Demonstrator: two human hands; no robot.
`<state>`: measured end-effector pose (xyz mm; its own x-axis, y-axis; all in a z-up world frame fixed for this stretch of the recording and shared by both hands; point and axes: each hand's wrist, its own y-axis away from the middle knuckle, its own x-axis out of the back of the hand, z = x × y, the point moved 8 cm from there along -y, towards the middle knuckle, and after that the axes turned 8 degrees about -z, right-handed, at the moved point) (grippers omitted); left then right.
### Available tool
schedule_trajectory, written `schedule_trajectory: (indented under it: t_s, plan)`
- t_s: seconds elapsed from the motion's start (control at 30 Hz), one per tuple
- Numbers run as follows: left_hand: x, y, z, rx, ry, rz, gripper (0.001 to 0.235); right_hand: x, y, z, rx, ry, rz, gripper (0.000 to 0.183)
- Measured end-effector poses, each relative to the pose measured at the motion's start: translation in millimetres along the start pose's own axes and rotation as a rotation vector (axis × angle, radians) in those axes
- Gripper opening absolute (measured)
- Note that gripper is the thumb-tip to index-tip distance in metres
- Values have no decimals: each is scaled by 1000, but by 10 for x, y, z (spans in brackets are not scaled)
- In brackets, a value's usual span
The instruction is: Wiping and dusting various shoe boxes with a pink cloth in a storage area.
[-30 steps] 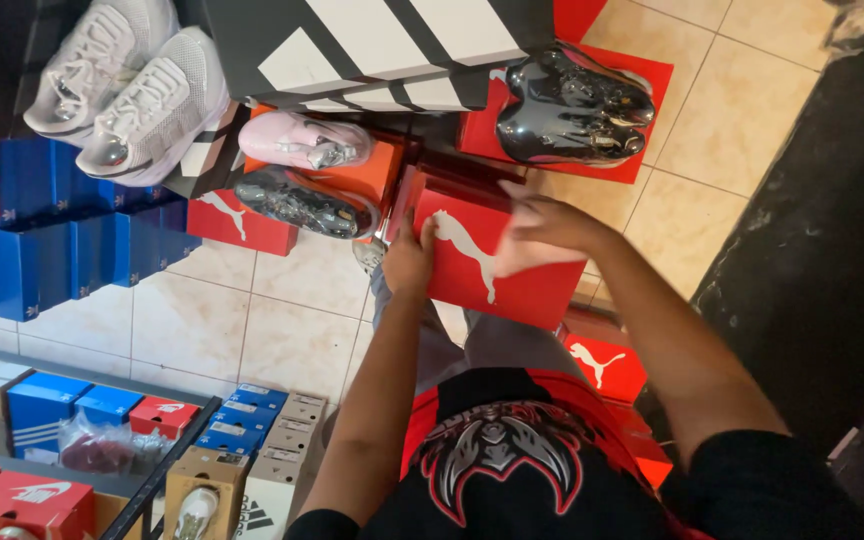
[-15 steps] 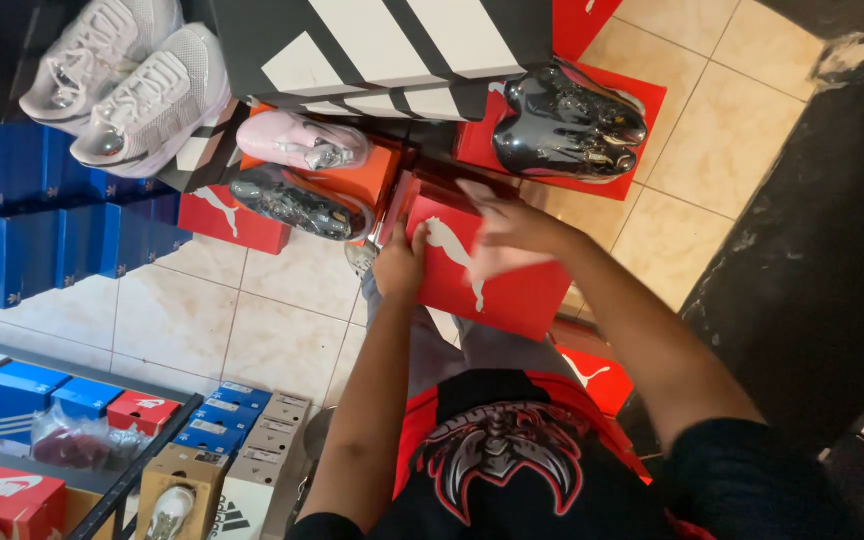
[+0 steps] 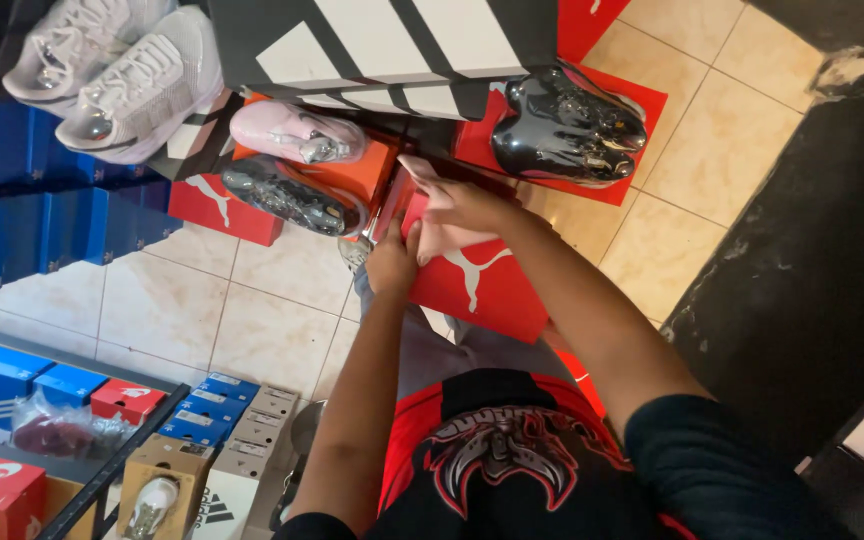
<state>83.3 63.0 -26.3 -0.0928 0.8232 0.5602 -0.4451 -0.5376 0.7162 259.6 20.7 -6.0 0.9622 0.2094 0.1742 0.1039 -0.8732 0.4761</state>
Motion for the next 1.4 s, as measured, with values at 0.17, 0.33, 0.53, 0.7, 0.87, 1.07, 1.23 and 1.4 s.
schedule_trajectory:
  t_s: [0.17,0.33,0.53,0.7,0.87,1.07,1.23,1.4]
  plan:
    - [27,46,96,8,14,-6,60,285,1288,276,-160,5,-1,75]
    - [38,22,132,1,25,-7,62,294,978,-257,-143,119,-61,81]
    - [-186,-158,-151,37,-56,-35,51,-113,-273,165,71,56,35,75]
    - [10,-5,99,39,-1,-48,58,240,996,129,-247,80,12,81]
    - [-42,-39,40,22,30,-29,60,370,1708,836,-441,227,0,85]
    - [9,-3,146,-10,59,-22,61,136,504,341,-235,195,14,86]
    - [-196,-82,-105,-4,39,20,61,31,619,549,-192,130,97,81]
    - [-60,-65,94,-28,35,48,64,431,2006,1172,-394,119,161,85]
